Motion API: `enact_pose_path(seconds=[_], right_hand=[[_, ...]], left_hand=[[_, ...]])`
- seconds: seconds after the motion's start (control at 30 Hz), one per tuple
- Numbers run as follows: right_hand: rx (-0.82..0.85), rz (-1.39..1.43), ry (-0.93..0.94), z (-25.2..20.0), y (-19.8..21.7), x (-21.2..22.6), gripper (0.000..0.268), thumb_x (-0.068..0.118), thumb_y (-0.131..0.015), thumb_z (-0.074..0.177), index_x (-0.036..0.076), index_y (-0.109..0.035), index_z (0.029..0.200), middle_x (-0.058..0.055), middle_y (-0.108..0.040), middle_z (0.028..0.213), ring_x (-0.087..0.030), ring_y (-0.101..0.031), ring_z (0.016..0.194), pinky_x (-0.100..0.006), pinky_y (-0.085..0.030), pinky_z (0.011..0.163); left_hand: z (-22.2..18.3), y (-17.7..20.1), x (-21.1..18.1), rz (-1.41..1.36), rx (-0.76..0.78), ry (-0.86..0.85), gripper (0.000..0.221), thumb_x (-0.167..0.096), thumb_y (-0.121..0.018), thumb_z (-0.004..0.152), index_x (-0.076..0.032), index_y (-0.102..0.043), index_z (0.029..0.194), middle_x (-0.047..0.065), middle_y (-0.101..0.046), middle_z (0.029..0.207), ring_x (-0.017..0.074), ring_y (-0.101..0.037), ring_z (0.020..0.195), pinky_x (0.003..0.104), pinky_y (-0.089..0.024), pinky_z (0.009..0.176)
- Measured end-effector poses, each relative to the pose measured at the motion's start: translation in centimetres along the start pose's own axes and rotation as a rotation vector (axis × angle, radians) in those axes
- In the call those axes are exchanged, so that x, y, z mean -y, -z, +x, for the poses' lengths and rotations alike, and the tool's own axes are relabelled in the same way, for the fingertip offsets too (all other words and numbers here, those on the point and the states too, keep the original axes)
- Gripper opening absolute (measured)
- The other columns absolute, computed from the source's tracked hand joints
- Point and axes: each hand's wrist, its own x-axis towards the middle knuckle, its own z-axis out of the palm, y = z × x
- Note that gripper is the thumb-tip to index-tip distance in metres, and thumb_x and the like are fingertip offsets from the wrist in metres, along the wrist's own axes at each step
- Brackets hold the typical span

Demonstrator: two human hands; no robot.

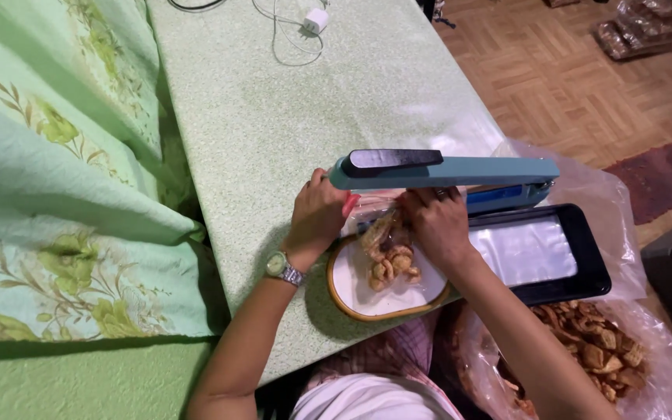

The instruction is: Packaging dried food pieces into small plastic bags and sealing them with a heat sealer

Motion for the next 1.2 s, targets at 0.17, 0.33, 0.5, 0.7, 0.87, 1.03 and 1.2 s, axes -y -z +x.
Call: enact_pose_path(seconds=[0.17,0.33,0.5,0.7,0.87,1.03,1.2], right_hand=[[0.005,-0.022,0.004,0.8,0.9,0.2,0.008,0.018,-0.064,0.088,0.018,-0.068,0.081,-0.002,-0.063,0.083,-0.024,-0.063,0.073,-0.037,-0.045,0.075],[0.064,-0.033,-0.022,0.6,0.7,0.1,0.009,0.018,-0.066,0.082,0.017,-0.07,0.09,-0.003,-0.063,0.083,-0.026,-0.064,0.075,-0.038,-0.046,0.075],[0.187,-0.058,-0.055,-0.6,2.1,0.6,0.024,0.017,-0.067,0.075,0.012,-0.071,0.098,-0.006,-0.067,0.087,-0.027,-0.066,0.076,-0.039,-0.048,0.073],[-0.18,0.538,-0.118,4.7,7.6,-0.1,0.009,0.017,-0.069,0.086,0.011,-0.073,0.092,-0.01,-0.07,0.101,-0.031,-0.065,0.078,-0.039,-0.049,0.068],[-0.2,1.13,-0.441,13.7,6.0,-0.9,0.032,0.026,-0.033,0.108,0.009,-0.044,0.133,-0.01,-0.05,0.121,-0.019,-0.051,0.11,-0.031,-0.042,0.088],[0.307,0.941,-0.625,14.3,2.7,2.5,0.049,0.024,-0.044,0.103,0.008,-0.024,0.145,-0.018,-0.056,0.114,-0.035,-0.054,0.102,-0.049,-0.045,0.087],[0.459,0.789,-0.533,12.2,0.3,4.0,0.063,0.041,-0.037,0.105,0.004,-0.013,0.149,-0.025,-0.054,0.123,-0.046,-0.051,0.117,-0.063,-0.043,0.093]], left_hand=[[0.6,-1.6,1.1,-0.312,0.234,-0.003,0.027,-0.025,-0.069,0.083,-0.007,-0.064,0.102,0.017,-0.059,0.086,0.041,-0.059,0.096,0.047,-0.054,0.075],[3.9,4.5,1.0,-0.617,0.445,-0.132,0.032,-0.015,-0.062,0.088,-0.012,-0.066,0.12,0.027,-0.062,0.105,0.0511,-0.057,0.103,0.054,-0.051,0.089],[6.0,5.7,2.5,-0.998,0.585,-0.177,0.035,0.001,-0.051,0.086,-0.007,-0.067,0.116,0.037,-0.061,0.114,0.0569,-0.05,0.114,0.059,-0.042,0.101],[7.3,3.3,4.1,-1.074,0.886,0.141,0.035,-0.033,-0.071,0.076,-0.011,-0.072,0.104,0.012,-0.073,0.101,0.0246,-0.067,0.097,0.041,-0.051,0.091],[7.4,-0.1,5.8,-1.068,0.991,0.003,0.027,-0.028,-0.064,0.084,-0.013,-0.068,0.105,-0.009,-0.065,0.102,0.0067,-0.053,0.09,0.026,-0.046,0.081],[6.5,-4.5,7.0,-0.981,1.025,0.178,0.046,-0.039,-0.064,0.083,-0.01,-0.06,0.119,0.006,-0.069,0.106,0.0151,-0.061,0.088,0.029,-0.046,0.081],[4.5,-15.1,9.7,-1.111,0.843,0.005,0.027,-0.023,-0.069,0.088,-0.007,-0.066,0.109,0.013,-0.07,0.099,0.0267,-0.065,0.092,0.038,-0.05,0.087]])
